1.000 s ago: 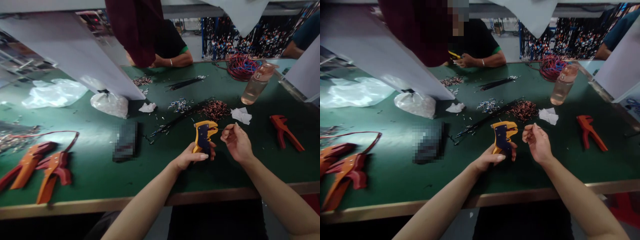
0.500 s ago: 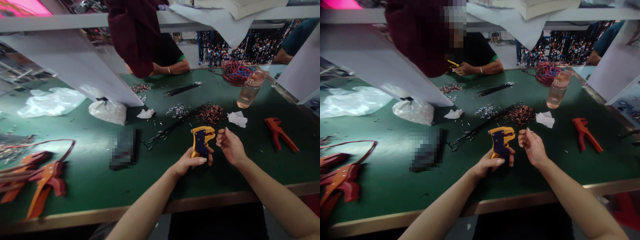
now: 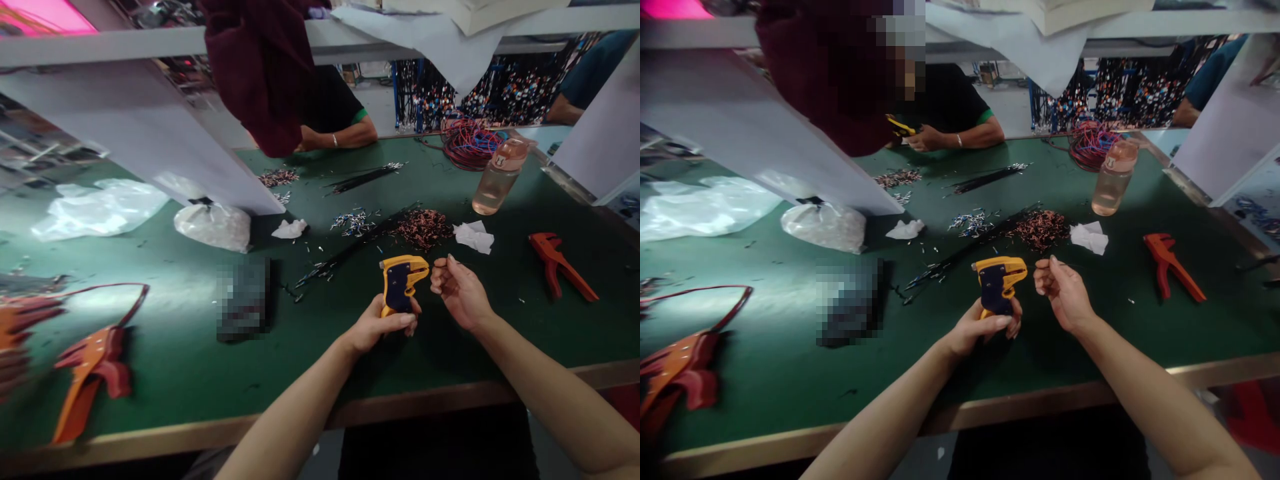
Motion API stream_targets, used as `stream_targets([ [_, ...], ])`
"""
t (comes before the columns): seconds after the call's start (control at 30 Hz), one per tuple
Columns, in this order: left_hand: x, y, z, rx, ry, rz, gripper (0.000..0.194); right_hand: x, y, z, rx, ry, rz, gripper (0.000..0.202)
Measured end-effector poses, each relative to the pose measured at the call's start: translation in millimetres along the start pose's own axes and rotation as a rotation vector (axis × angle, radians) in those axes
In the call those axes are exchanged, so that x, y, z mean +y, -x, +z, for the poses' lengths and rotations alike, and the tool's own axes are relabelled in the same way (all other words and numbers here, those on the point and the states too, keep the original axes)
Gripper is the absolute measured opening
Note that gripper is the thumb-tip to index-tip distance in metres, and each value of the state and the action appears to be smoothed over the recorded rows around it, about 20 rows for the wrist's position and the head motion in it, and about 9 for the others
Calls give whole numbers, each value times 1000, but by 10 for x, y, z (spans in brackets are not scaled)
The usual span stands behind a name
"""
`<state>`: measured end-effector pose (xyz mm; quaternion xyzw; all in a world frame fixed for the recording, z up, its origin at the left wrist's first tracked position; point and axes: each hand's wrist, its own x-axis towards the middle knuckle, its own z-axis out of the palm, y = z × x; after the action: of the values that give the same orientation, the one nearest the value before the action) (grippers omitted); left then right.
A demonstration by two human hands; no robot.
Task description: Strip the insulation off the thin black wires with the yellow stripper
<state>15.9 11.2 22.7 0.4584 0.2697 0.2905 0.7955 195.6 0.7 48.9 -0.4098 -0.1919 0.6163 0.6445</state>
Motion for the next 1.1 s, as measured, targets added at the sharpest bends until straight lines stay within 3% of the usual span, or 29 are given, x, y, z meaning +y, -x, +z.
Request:
stream_targets([
  [0.2, 53, 31, 58, 15, -72, -29, 37, 23, -18, -17, -9, 3, -21, 38],
  [0.37, 22, 6, 86, 131, -18, 15, 37, 20, -12, -7, 7, 32, -37, 39],
  [0.53, 25, -40, 16, 31, 148, 92, 34, 11, -11, 12, 22, 89, -129, 41],
  [0.67, 65, -55, -18, 46, 221, 190, 34, 26, -24, 0, 32, 136, -179, 37],
  [0.9, 82, -46, -15, 131, 173, 223, 46, 85, -13, -45, 18, 295, -294, 31],
  [1.1, 54, -39, -20, 102, 177, 180, 57, 161, 38, -44, -10, 513, -399, 27],
])
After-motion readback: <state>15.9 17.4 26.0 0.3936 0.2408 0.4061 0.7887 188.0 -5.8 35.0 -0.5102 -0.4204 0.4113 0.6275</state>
